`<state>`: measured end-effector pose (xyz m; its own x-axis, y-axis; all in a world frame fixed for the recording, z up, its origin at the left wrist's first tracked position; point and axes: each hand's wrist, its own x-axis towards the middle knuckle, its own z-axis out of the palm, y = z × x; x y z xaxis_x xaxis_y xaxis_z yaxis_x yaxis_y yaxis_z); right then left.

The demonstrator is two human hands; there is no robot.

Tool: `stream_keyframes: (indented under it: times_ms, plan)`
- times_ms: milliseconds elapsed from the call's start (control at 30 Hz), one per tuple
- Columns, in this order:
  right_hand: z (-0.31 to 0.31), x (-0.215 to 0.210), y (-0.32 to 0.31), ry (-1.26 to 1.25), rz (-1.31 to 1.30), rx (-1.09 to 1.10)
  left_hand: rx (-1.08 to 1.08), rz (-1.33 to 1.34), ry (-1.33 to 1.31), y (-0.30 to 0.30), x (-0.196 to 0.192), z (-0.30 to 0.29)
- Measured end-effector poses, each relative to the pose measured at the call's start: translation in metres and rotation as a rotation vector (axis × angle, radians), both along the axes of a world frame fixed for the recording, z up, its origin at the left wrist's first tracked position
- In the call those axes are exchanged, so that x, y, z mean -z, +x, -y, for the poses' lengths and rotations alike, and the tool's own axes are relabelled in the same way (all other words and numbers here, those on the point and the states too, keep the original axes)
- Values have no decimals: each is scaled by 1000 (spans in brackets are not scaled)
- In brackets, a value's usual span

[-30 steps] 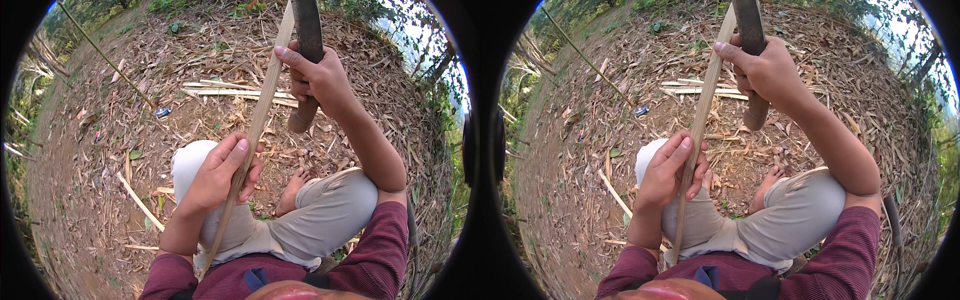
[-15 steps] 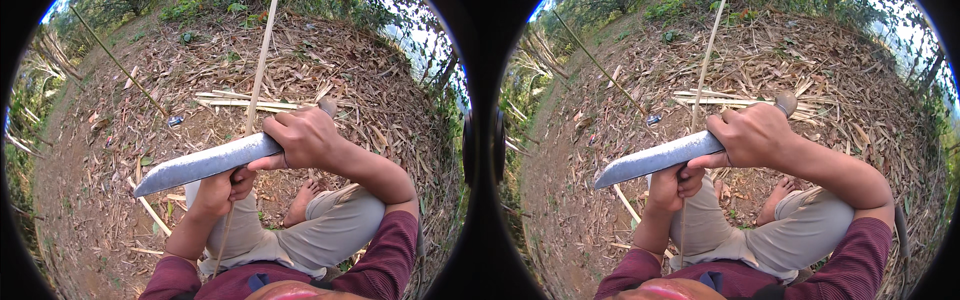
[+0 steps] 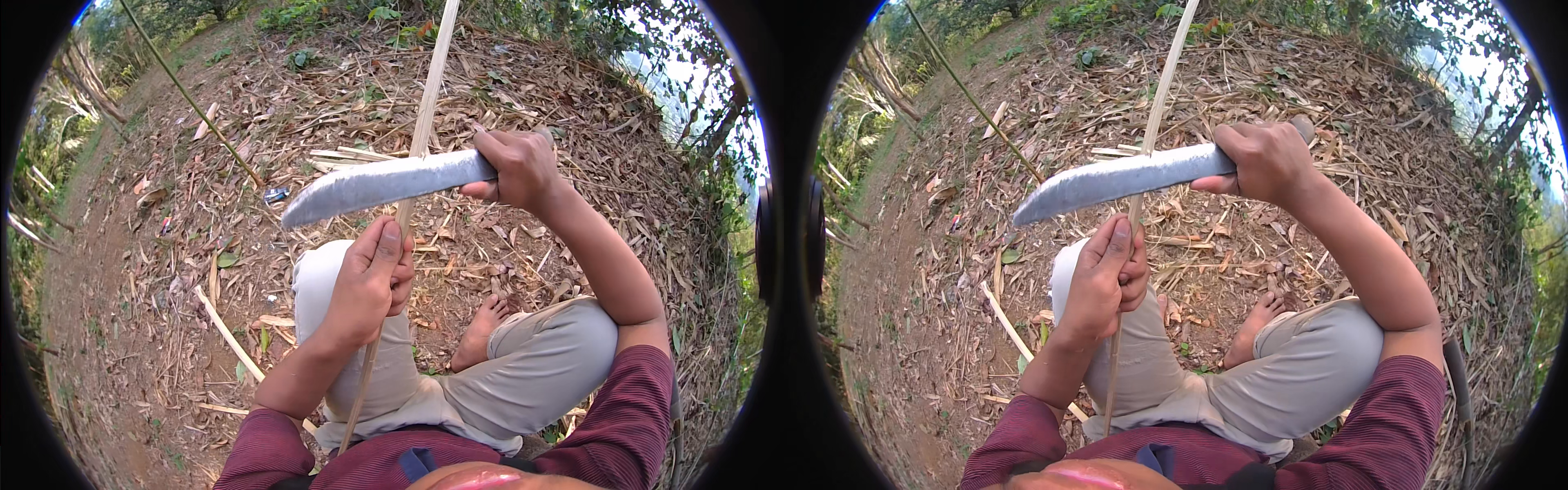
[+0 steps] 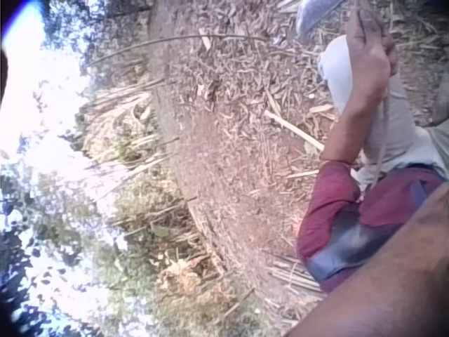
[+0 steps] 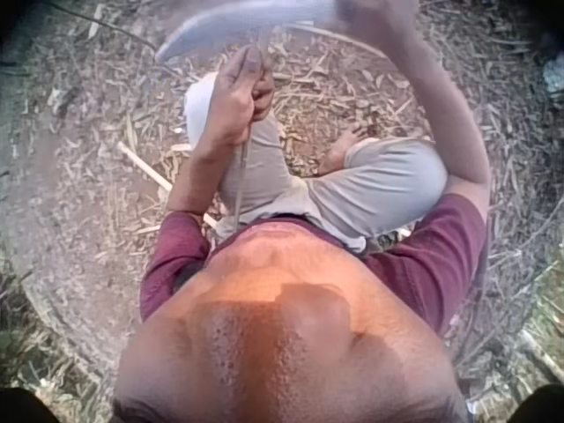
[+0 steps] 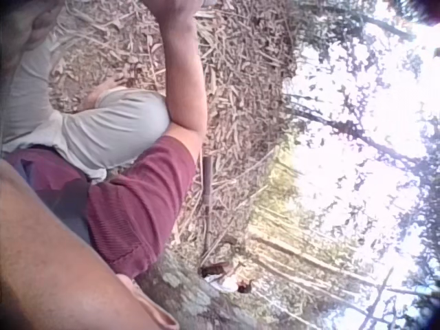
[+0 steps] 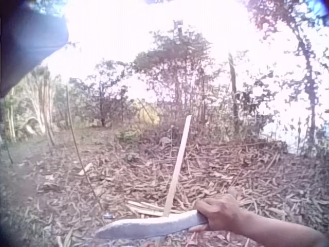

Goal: The person shaves a long thin strip of bamboo using a large blade, drawing the knife toward themselves and holding the wood with their other hand.

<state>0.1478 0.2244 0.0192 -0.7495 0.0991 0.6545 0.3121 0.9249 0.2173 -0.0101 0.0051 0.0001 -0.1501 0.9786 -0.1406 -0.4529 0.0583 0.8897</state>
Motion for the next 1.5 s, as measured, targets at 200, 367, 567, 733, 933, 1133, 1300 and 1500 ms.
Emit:
stream_keyframes:
  times_ms: [200, 367, 567, 733, 933, 1133, 1300, 1500]
  plan:
    - [-39, -19, 20, -602, -118, 418, 79, 79, -52, 9, -1, 3]
    - [11, 20, -14, -331, -57, 18, 85, 201, -69, -1, -6, -2]
    - [33, 13, -9, -61, 68, -247, 118, 177, -45, -3, 5, 11]
    - [-54, -11, 16, -749, -119, 354, 145, 64, -44, -2, -2, 10]
    - [-95, 8, 27, -386, -176, 564, 203, 77, -92, 6, -2, 2]
    - [-24, 8, -29, -353, -107, 132, 216, 283, -51, -9, -5, 6]
    - [-48, 5, -15, -314, -80, 172, 146, 238, -46, -9, -2, 19]
    - [-99, 31, 17, -1376, -778, 519, 27, 60, 138, -12, 0, 29]
